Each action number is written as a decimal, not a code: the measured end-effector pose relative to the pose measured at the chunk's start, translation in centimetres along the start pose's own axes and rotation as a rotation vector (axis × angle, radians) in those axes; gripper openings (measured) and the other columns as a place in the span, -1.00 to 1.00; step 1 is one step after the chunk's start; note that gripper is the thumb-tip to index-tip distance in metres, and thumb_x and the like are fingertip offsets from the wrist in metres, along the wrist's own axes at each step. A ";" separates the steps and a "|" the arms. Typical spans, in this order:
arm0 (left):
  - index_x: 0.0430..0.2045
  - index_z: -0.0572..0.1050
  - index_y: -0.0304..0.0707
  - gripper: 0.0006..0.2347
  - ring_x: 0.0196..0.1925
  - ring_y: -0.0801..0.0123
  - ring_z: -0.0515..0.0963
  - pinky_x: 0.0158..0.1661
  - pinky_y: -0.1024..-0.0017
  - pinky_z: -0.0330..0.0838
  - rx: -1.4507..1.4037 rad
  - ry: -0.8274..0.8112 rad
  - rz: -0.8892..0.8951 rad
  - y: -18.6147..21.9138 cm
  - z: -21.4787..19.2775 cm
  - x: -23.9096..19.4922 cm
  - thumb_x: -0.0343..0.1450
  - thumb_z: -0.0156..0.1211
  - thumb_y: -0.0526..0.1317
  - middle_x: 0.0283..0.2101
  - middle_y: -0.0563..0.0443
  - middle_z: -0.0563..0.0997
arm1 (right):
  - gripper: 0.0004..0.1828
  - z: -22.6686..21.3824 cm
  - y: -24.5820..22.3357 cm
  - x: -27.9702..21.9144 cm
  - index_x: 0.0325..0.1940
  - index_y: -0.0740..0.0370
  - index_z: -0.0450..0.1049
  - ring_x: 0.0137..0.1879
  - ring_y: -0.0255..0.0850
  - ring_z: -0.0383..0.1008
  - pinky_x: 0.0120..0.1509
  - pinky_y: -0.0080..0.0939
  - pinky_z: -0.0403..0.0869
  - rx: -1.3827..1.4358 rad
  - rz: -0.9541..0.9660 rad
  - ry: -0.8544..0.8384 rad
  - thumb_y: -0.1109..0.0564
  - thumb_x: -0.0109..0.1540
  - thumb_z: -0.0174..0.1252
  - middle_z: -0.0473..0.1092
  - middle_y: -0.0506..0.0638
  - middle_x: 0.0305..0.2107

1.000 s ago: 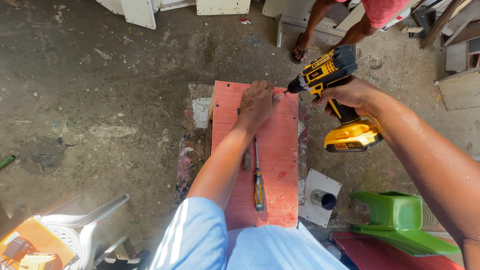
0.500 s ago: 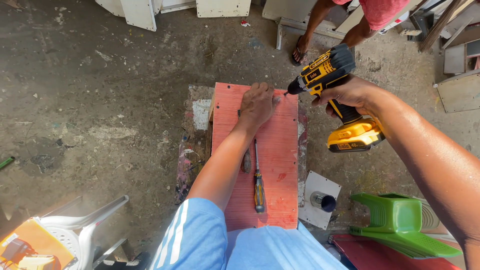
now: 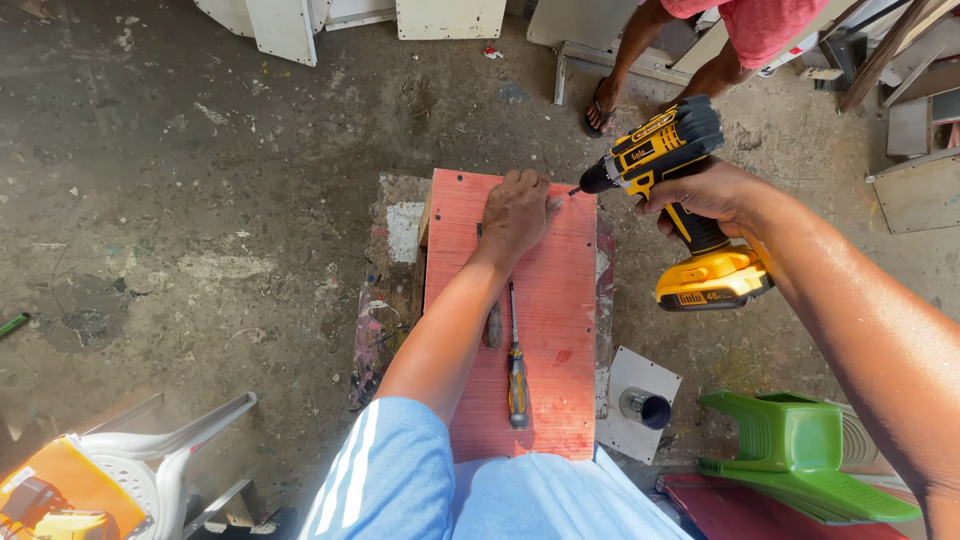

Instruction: Driving screws into a board using a power drill and using a scraper to adjust the surface

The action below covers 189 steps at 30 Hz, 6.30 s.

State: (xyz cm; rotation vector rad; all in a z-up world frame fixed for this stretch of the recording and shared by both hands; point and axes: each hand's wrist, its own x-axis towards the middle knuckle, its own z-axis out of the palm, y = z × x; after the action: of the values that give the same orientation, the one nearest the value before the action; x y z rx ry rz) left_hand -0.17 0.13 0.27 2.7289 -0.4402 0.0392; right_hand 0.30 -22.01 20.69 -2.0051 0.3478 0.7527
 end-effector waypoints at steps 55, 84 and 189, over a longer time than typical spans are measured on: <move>-0.66 0.29 -0.10 -0.70 -0.64 0.52 0.11 -0.57 0.48 0.01 -1.438 -0.557 -0.190 6.3 -13.1 2.3 0.55 -0.07 -0.13 -0.65 0.15 0.24 | -0.73 4.6 23.3 -14.0 -0.07 0.29 0.59 -0.40 -0.01 0.54 -0.24 -0.02 0.46 0.137 0.345 0.481 0.24 0.15 0.24 0.55 0.24 -0.47; -0.44 0.44 -0.08 -0.68 -0.44 0.05 0.50 -0.36 0.13 0.33 0.011 0.389 -0.298 8.0 -5.5 -22.7 0.38 0.24 0.14 -0.53 0.01 0.49 | 0.05 15.8 46.7 6.6 0.62 -0.23 -0.22 0.17 0.29 0.45 0.09 0.24 0.53 -0.926 0.027 0.037 0.27 0.17 0.12 -0.31 0.22 0.54; -0.18 0.63 -0.23 -0.72 -0.35 0.15 0.63 -0.34 0.18 0.37 -0.134 -0.027 0.577 10.0 1.8 -24.1 0.32 0.02 -0.24 -0.44 0.06 0.61 | -0.64 21.1 26.6 -19.0 -0.19 0.13 0.41 -0.24 0.15 0.61 -0.31 0.11 0.54 -0.555 0.301 0.341 -0.19 0.34 -0.04 0.49 0.13 -0.49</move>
State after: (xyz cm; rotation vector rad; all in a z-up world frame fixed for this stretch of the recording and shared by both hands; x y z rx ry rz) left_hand -26.21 -2.10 0.13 2.3865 -1.1747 0.1184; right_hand -35.95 -19.06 6.78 -2.6549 0.7124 0.7432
